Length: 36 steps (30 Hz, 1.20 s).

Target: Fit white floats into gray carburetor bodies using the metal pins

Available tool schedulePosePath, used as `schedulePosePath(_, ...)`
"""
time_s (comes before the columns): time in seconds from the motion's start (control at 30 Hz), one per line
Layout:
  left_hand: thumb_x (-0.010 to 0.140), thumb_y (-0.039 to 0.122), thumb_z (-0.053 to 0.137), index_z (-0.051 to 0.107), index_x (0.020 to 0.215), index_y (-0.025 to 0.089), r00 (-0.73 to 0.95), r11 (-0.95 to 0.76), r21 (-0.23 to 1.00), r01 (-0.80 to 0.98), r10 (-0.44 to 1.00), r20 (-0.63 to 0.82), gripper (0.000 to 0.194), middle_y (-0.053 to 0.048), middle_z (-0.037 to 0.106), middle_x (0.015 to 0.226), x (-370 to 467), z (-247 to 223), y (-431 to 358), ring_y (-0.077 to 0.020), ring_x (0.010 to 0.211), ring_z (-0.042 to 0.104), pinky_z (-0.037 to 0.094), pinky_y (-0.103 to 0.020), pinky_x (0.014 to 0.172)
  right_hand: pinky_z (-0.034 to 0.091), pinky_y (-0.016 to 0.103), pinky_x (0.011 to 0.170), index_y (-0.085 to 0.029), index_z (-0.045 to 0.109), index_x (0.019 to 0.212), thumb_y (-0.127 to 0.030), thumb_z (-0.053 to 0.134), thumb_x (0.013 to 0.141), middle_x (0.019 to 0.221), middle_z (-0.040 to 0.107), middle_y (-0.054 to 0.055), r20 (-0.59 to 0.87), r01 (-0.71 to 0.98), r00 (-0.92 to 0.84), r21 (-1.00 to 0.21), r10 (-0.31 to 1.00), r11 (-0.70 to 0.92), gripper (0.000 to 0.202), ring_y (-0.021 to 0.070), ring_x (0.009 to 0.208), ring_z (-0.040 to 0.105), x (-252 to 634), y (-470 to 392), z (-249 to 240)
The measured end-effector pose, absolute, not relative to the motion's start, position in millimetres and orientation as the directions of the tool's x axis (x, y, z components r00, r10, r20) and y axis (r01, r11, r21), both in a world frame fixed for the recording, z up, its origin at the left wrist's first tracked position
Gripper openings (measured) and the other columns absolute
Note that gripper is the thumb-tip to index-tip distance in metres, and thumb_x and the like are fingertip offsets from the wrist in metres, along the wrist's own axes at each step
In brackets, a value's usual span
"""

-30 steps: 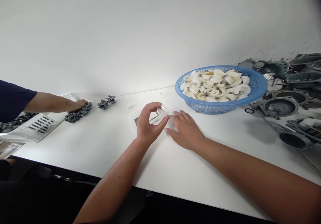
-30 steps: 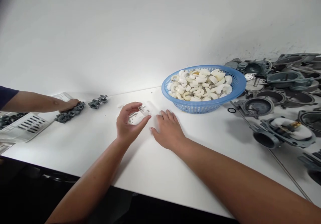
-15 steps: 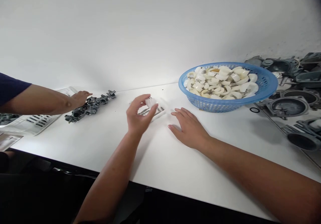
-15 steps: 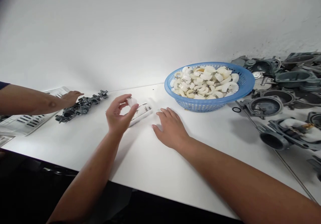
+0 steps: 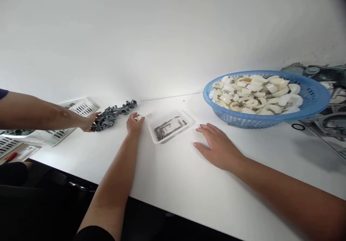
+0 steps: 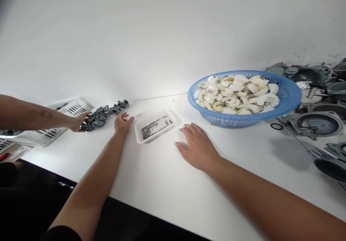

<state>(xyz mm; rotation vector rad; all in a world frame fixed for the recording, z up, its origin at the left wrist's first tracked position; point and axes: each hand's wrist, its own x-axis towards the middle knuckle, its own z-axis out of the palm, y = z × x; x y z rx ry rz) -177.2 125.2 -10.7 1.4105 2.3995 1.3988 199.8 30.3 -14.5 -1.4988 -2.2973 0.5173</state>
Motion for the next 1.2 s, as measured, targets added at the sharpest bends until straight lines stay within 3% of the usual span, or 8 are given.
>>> schedulePosePath(0.27, 0.069, 0.037, 0.078, 0.049, 0.138, 0.018, -0.563, 0.207, 0.711, 0.672, 0.767, 0.309, 0.077, -0.012, 0.066, 0.129, -198.3, -25.0, 132.9, -0.0243, 0.107, 0.066, 0.052, -0.035, 0.093, 0.032, 0.054, 0.121, -0.02, 0.053, 0.14, -0.055, 0.045, 0.093, 0.155, 0.044, 0.008, 0.122, 0.785, -0.376, -0.484, 0.919, 0.386, 0.058, 0.0319, 0.151, 0.027, 201.3, 33.0, -19.2)
schedulePosePath(0.37, 0.074, 0.041, 0.074, 0.051, 0.134, 0.019, -0.521, 0.112, 0.712, 0.694, 0.761, 0.387, 0.068, -0.01, 0.065, 0.13, -198.9, -16.4, 125.9, -0.0235, 0.111, 0.064, 0.053, -0.033, 0.091, 0.035, 0.055, 0.119, -0.023, 0.054, 0.137, -0.056, 0.045, 0.093, 0.153, 0.047, 0.007, 0.16, 0.765, -0.347, -0.522, 0.924, 0.378, 0.056, 0.0324, 0.149, 0.031, 202.7, 33.4, -19.3)
schedulePosePath(0.5, 0.088, 0.032, 0.055, 0.056, 0.123, 0.02, -0.539, 0.09, 0.595, 0.799, 0.545, 0.642, 0.038, -0.008, 0.064, 0.126, -198.9, 6.7, 107.7, -0.0244, 0.122, 0.055, 0.042, -0.04, 0.109, 0.04, 0.055, 0.115, -0.026, 0.056, 0.135, -0.056, 0.046, 0.093, 0.152, 0.049, 0.006, 0.207, 0.737, -0.334, -0.551, 0.92, 0.392, 0.053, 0.0333, 0.146, 0.036, 203.6, 30.5, -16.6)
schedulePosePath(0.6, 0.087, 0.03, 0.053, 0.048, 0.127, 0.021, -0.557, 0.255, 0.496, 0.83, 0.328, 0.763, 0.041, -0.009, 0.056, 0.135, -208.3, 16.5, 95.5, -0.0263, 0.138, 0.04, 0.025, -0.046, 0.121, 0.043, 0.053, 0.114, -0.028, 0.057, 0.133, -0.056, 0.045, 0.093, 0.152, 0.049, 0.004, 0.238, 0.714, -0.346, -0.56, 0.907, 0.419, 0.051, 0.0324, 0.145, 0.039, 203.7, 26.8, -13.3)
schedulePosePath(0.67, 0.083, 0.036, 0.059, 0.037, 0.137, 0.02, -0.671, 0.421, 0.535, 0.732, 0.31, 0.674, 0.06, -0.013, 0.04, 0.151, -222.5, 14.2, 90.2, -0.0304, 0.148, 0.023, 0.014, -0.053, 0.124, 0.043, 0.054, 0.113, -0.028, 0.057, 0.132, -0.056, 0.045, 0.092, 0.151, 0.049, 0.003, 0.251, 0.704, -0.351, -0.564, 0.902, 0.431, 0.05, 0.032, 0.144, 0.04, 204.1, 25.1, -11.7)
schedulePosePath(0.8, 0.071, 0.06, 0.069, 0.018, 0.145, 0.013, -0.893, 0.664, 0.597, 0.45, 0.319, 0.318, 0.102, -0.025, 0.011, 0.162, -261.7, -1.6, 85.6, -0.0393, 0.153, -0.001, -0.001, -0.063, 0.122, 0.049, 0.054, 0.107, -0.029, 0.058, 0.13, -0.056, 0.046, 0.091, 0.15, 0.05, 0.003, 0.254, 0.697, -0.351, -0.573, 0.901, 0.432, 0.049, 0.0336, 0.142, 0.042, 205.9, 25.6, -11.4)
schedulePosePath(1.0, 0.059, 0.076, 0.072, 0.019, 0.147, 0.021, -0.888, 0.643, 0.616, 0.455, 0.38, 0.259, 0.117, -0.024, 0.026, 0.155, -302.7, -11.7, 94.6, -0.0407, 0.148, 0.025, 0.023, -0.059, 0.12, 0.057, 0.053, 0.092, -0.029, 0.042, 0.145, -0.059, 0.049, 0.089, 0.15, 0.051, 0.008, 0.193, 0.719, -0.288, -0.603, 0.938, 0.345, 0.064, 0.0373, 0.133, 0.052, 205.4, 28.2, -14.1)
schedulePosePath(1.2, 0.058, 0.071, 0.075, 0.032, 0.14, 0.026, -0.877, 0.621, 0.626, 0.472, 0.403, 0.261, 0.103, -0.02, 0.022, 0.156, -316.4, -12.2, 106.2, -0.0413, 0.147, 0.027, 0.029, -0.058, 0.118, 0.061, 0.047, 0.072, -0.031, 0.04, 0.146, -0.061, 0.054, 0.087, 0.149, 0.051, 0.009, 0.187, 0.718, -0.254, -0.621, 0.949, 0.315, 0.067, 0.0384, 0.119, 0.062, 202.9, 29.1, -16.2)
